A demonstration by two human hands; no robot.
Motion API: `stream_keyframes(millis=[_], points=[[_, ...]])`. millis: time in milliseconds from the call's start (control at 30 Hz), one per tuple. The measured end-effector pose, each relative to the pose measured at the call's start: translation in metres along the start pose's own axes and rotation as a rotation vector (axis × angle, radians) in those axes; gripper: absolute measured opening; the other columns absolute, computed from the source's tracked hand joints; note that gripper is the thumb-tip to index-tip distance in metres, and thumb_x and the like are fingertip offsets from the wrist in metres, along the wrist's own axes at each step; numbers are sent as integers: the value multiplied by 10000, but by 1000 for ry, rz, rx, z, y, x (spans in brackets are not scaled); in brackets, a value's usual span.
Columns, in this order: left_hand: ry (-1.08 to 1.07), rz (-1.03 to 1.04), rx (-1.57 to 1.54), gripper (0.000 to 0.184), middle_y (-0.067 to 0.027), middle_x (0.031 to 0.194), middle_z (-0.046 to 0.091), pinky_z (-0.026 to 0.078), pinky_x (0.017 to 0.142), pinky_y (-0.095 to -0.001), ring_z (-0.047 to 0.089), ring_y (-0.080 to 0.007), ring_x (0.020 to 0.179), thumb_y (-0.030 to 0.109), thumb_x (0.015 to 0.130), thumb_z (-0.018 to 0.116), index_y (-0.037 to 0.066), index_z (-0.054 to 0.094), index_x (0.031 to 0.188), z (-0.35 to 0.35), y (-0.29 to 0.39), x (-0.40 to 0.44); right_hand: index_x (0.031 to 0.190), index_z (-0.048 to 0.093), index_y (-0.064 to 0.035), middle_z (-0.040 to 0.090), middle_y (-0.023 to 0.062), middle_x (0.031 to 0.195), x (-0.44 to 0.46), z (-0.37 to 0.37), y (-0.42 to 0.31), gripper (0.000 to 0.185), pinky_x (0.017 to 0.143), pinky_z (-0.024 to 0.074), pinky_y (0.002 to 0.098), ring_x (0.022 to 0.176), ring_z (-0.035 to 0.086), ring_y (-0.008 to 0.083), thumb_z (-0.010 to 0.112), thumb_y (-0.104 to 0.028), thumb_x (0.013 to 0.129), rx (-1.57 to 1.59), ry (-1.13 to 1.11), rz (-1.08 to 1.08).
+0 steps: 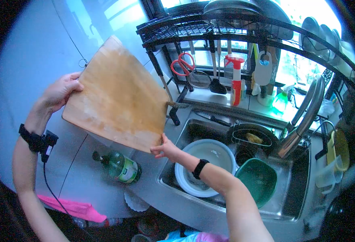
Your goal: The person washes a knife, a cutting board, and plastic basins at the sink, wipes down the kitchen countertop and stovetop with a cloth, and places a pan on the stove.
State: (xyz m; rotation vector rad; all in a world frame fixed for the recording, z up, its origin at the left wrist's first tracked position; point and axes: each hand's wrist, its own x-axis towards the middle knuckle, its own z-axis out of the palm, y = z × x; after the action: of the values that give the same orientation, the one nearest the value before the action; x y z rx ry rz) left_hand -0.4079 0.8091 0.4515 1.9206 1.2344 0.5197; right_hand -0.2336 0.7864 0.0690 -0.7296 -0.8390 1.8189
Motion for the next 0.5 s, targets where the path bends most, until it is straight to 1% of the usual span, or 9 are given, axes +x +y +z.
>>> stream_keyframes(millis=[67,100,167,200,300,400,500], points=[[10,-20,42,455,-109,1037,573,481,789,-256,583,-127,863,13,737,450,-43,434,1189,-4,-7,18,1371,45,-99,462,101,1092,17,-10,0,933,611,502,355,790,561,197,692,-52,700,-2,51,-28],[21,-8,32,412,-94,988,572,481,757,-242,573,-114,822,20,743,459,-41,452,1150,-2,-8,26,1374,8,-81,525,94,974,20,-11,-5,962,579,494,337,720,568,178,694,-56,700,-43,84,-39],[51,30,11,327,-64,891,570,483,693,-213,554,-90,740,35,754,476,-36,489,1072,3,-10,39,1368,52,-86,537,92,940,29,-14,-8,923,565,489,330,701,570,177,692,-60,704,-22,87,-91],[51,40,6,321,-65,886,569,481,695,-216,552,-92,737,31,752,475,-40,492,1065,5,-14,47,1365,73,-88,544,90,923,33,-17,-9,903,558,486,326,692,571,176,691,-62,706,-12,88,-118],[53,69,-29,300,-79,873,582,474,701,-231,555,-104,734,8,751,481,-61,510,1042,9,-28,75,1337,163,-99,550,89,910,43,-25,-11,817,547,486,317,693,580,176,687,-59,712,-27,151,-152],[68,120,-68,276,-88,874,596,473,697,-238,558,-105,731,5,767,501,-60,531,1034,16,-36,96,1305,225,-112,550,88,913,57,-35,-2,751,535,484,307,709,589,181,683,-51,713,29,195,-173],[172,119,21,233,-87,848,610,469,689,-251,561,-107,707,21,784,523,-50,566,1001,23,-38,121,1298,245,-111,553,91,911,70,-48,-2,738,531,485,298,711,594,181,685,-48,709,13,227,-212]])
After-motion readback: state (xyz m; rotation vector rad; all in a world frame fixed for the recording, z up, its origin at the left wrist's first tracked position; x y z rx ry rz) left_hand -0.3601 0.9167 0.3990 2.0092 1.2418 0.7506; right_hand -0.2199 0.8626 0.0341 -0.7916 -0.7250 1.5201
